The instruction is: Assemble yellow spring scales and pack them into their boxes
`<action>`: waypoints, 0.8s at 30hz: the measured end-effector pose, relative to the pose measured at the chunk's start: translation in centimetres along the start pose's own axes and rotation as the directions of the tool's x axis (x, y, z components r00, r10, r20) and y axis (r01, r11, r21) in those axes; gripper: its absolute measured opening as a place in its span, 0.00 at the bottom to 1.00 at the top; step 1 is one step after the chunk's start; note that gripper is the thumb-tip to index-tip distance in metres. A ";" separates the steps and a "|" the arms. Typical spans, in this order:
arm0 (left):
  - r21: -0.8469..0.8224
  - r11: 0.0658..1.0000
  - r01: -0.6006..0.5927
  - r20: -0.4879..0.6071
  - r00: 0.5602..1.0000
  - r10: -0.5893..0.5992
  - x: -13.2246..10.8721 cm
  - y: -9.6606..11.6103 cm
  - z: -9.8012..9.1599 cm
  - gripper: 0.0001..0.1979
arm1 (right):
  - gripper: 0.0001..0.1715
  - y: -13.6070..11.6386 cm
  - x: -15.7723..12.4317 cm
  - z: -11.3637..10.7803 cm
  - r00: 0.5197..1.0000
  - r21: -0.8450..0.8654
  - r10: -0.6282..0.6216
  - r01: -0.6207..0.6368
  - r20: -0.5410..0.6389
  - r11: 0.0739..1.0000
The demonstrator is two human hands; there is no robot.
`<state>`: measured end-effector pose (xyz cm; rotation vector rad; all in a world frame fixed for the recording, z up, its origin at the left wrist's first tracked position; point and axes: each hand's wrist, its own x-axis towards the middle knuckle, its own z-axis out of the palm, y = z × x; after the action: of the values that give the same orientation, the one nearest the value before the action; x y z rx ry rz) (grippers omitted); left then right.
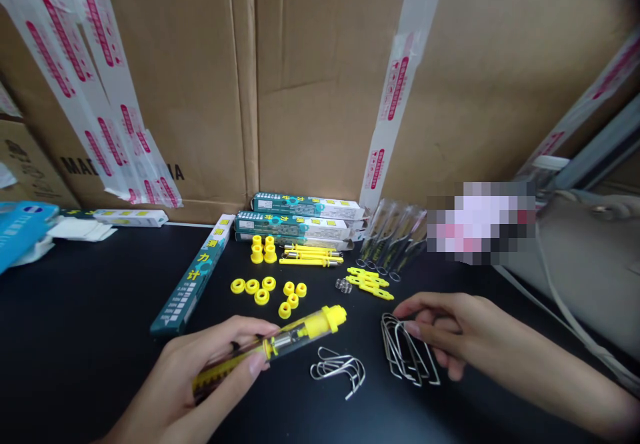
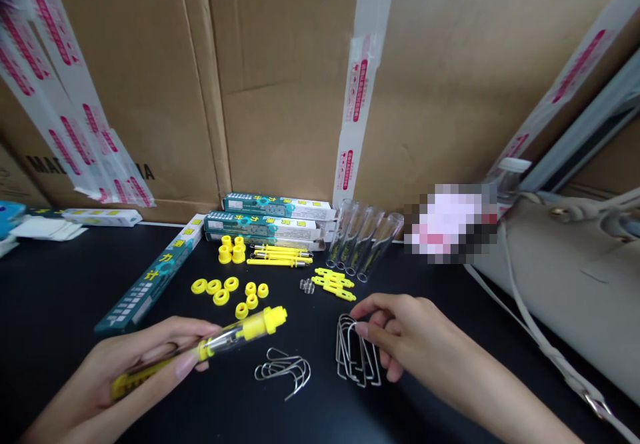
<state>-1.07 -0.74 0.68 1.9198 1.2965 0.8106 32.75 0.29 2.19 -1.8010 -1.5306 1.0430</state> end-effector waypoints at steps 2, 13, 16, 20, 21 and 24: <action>0.009 1.000 -0.005 -0.002 1.000 0.005 0.0 -0.1 0.0 0.16 | 0.20 -0.2 -0.1 -0.4 0.999 -0.043 0.004 -0.002 0.036 0.999; 0.026 1.000 0.009 -0.103 0.995 -0.006 -0.2 0.0 0.5 0.11 | 0.30 -1.1 -0.2 -0.8 0.999 -0.216 0.021 -0.026 -0.025 0.976; 0.027 0.999 0.042 -0.067 0.997 -0.041 -0.2 0.0 0.5 0.13 | 0.28 -0.8 -0.2 -0.7 1.000 -0.195 0.009 -0.010 -0.007 0.981; 0.013 0.994 0.110 -0.040 0.993 -0.109 -0.1 0.1 0.4 0.15 | 0.26 -0.4 0.0 -0.7 0.999 -0.179 0.028 -0.020 0.042 0.984; 0.017 0.993 0.120 -0.029 0.992 -0.119 -0.1 0.2 0.4 0.15 | 0.26 -0.4 0.1 -0.8 0.998 -0.182 0.029 -0.020 0.047 0.983; 0.040 0.993 0.111 -0.005 0.994 -0.110 0.0 0.2 0.4 0.16 | 0.23 -0.2 0.2 -0.9 1.000 -0.211 0.000 0.006 0.027 0.977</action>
<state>-0.64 -0.92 0.60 1.8599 1.4173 0.7372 33.36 0.63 2.78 -1.9316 -1.7159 0.9359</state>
